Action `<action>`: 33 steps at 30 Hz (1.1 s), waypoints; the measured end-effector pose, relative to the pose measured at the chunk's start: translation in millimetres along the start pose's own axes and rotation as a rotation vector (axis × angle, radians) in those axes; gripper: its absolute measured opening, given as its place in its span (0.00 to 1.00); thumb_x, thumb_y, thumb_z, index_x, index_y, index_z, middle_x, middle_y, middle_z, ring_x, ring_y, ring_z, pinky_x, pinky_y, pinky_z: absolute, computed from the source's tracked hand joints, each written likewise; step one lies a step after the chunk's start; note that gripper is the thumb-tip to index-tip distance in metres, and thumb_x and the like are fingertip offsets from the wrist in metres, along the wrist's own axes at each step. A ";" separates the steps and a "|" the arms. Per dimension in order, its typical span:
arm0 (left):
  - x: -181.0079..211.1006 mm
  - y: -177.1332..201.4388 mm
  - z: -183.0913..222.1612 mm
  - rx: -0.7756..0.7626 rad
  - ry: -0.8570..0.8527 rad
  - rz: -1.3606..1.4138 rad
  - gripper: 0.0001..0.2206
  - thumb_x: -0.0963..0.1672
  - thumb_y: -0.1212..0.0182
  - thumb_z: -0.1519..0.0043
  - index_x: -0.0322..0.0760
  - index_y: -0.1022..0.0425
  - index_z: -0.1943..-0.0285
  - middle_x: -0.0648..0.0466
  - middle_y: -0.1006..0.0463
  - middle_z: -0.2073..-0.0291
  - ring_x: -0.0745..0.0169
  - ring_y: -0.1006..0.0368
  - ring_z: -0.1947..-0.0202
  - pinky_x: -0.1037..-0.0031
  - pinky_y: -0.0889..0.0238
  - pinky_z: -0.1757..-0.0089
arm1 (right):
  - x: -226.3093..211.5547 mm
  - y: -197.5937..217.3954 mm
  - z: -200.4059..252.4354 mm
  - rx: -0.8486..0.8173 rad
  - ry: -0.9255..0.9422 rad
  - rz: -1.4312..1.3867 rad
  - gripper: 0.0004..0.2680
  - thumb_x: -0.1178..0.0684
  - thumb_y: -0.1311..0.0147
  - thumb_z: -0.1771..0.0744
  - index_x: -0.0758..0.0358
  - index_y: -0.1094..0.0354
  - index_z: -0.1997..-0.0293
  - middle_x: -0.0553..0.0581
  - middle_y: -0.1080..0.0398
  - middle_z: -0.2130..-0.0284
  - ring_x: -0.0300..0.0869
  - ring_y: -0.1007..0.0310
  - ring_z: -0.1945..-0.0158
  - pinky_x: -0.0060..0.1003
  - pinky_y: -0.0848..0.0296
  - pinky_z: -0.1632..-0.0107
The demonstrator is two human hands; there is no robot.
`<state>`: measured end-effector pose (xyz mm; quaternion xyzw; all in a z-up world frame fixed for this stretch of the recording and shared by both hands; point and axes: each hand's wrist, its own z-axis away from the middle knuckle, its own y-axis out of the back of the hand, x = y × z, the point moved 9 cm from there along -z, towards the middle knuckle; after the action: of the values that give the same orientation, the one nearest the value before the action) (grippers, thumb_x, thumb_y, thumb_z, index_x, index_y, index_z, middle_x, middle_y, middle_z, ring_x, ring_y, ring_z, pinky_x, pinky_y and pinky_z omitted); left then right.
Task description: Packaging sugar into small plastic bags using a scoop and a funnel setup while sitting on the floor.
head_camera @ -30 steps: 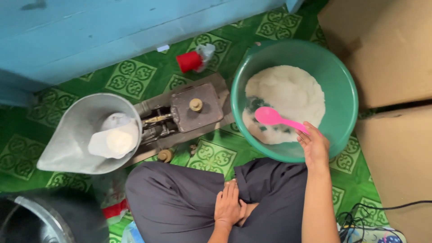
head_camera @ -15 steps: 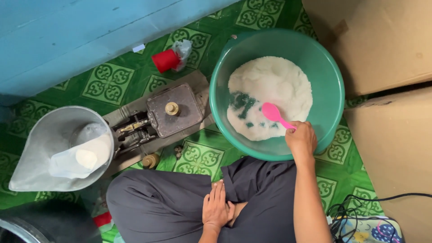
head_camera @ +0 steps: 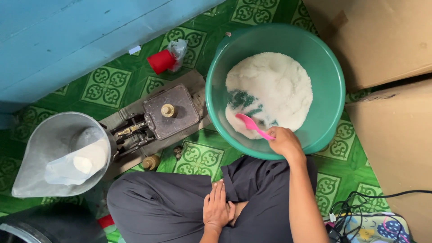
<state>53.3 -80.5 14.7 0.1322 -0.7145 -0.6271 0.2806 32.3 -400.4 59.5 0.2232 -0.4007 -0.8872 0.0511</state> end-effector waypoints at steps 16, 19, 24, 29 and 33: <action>-2.4 -2.1 2.3 -0.004 0.005 0.011 0.33 0.49 0.47 0.51 0.29 0.38 0.35 0.52 0.39 0.32 0.59 0.41 0.35 0.73 0.44 0.51 | -11.1 17.5 16.7 0.068 0.032 -0.219 0.14 0.59 0.56 0.36 0.59 0.31 0.47 0.56 0.25 0.57 0.46 0.26 0.58 0.39 0.29 0.56; -3.5 -6.5 4.8 -0.022 -0.002 0.006 0.34 0.49 0.47 0.51 0.28 0.39 0.34 0.50 0.40 0.32 0.58 0.42 0.35 0.73 0.45 0.50 | -23.2 33.8 33.0 0.097 0.011 -0.262 0.15 0.60 0.57 0.36 0.60 0.32 0.44 0.56 0.23 0.59 0.45 0.26 0.60 0.37 0.29 0.58; -5.9 -10.7 7.8 -0.015 0.014 0.021 0.33 0.49 0.47 0.51 0.29 0.39 0.34 0.51 0.40 0.32 0.59 0.42 0.35 0.72 0.45 0.50 | -17.9 36.9 39.9 0.211 0.117 -0.443 0.14 0.61 0.57 0.36 0.62 0.30 0.46 0.56 0.22 0.65 0.43 0.26 0.62 0.33 0.30 0.56; -6.6 -7.4 7.0 -0.002 0.013 0.039 0.33 0.49 0.47 0.51 0.28 0.37 0.36 0.50 0.39 0.32 0.57 0.40 0.36 0.72 0.44 0.51 | -22.2 47.5 57.9 0.332 0.123 -0.528 0.12 0.57 0.49 0.37 0.64 0.27 0.50 0.57 0.23 0.68 0.41 0.26 0.64 0.31 0.31 0.60; -6.0 -2.3 8.0 0.039 0.009 0.050 0.32 0.49 0.47 0.51 0.29 0.36 0.37 0.49 0.38 0.33 0.56 0.39 0.37 0.71 0.44 0.51 | -17.7 41.5 61.6 0.328 0.141 -0.778 0.10 0.57 0.43 0.36 0.68 0.27 0.52 0.55 0.27 0.69 0.35 0.33 0.67 0.25 0.36 0.64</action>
<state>53.3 -71.1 10.6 0.1225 -0.7283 -0.6053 0.2969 17.6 -381.2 131.9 0.4229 -0.4177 -0.7475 -0.2965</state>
